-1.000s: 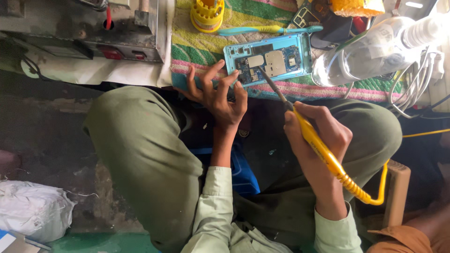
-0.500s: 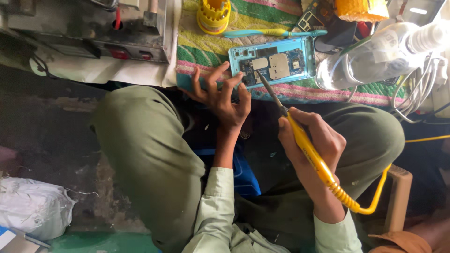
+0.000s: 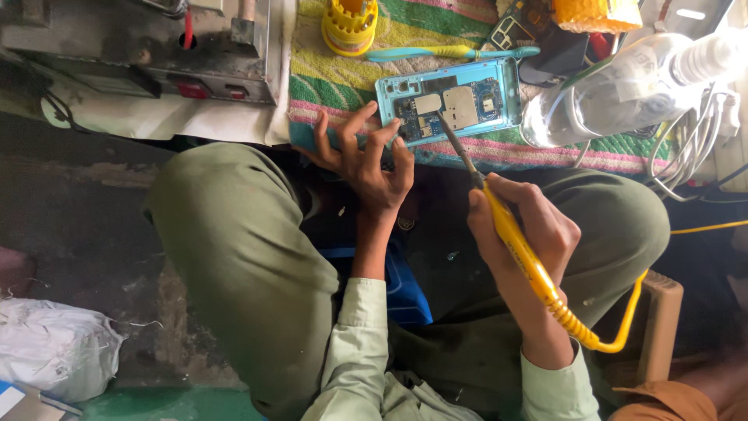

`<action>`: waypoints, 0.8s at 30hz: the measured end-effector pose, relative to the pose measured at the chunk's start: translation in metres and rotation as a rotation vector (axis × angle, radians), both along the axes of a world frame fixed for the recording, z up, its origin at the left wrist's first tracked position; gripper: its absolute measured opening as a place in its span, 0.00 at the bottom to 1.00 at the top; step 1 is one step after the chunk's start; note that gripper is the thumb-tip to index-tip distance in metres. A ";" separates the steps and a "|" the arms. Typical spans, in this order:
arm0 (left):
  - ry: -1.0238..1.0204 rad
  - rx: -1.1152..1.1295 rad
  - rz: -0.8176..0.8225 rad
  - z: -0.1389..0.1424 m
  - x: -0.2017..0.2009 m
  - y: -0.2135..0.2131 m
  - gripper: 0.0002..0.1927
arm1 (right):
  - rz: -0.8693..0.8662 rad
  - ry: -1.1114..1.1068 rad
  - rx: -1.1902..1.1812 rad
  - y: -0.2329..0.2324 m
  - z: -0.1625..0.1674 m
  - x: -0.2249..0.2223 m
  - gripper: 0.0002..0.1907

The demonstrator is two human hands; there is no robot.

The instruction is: The person holds a disassembled smartphone in a blue housing on a workbench and scrubs its internal components with a toothbrush. They then pick up a yellow soldering iron and work the iron along the phone's exposed circuit board, steadying the phone with the other hand.

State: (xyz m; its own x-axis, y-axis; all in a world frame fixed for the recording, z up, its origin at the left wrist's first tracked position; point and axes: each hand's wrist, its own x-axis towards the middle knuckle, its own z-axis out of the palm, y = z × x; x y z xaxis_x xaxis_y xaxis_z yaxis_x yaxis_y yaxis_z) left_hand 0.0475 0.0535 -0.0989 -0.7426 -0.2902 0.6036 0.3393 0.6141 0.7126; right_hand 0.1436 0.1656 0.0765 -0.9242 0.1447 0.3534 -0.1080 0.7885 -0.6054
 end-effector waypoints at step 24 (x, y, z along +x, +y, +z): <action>0.024 0.014 -0.013 0.006 0.000 -0.001 0.06 | 0.032 -0.009 -0.019 0.000 0.001 -0.001 0.10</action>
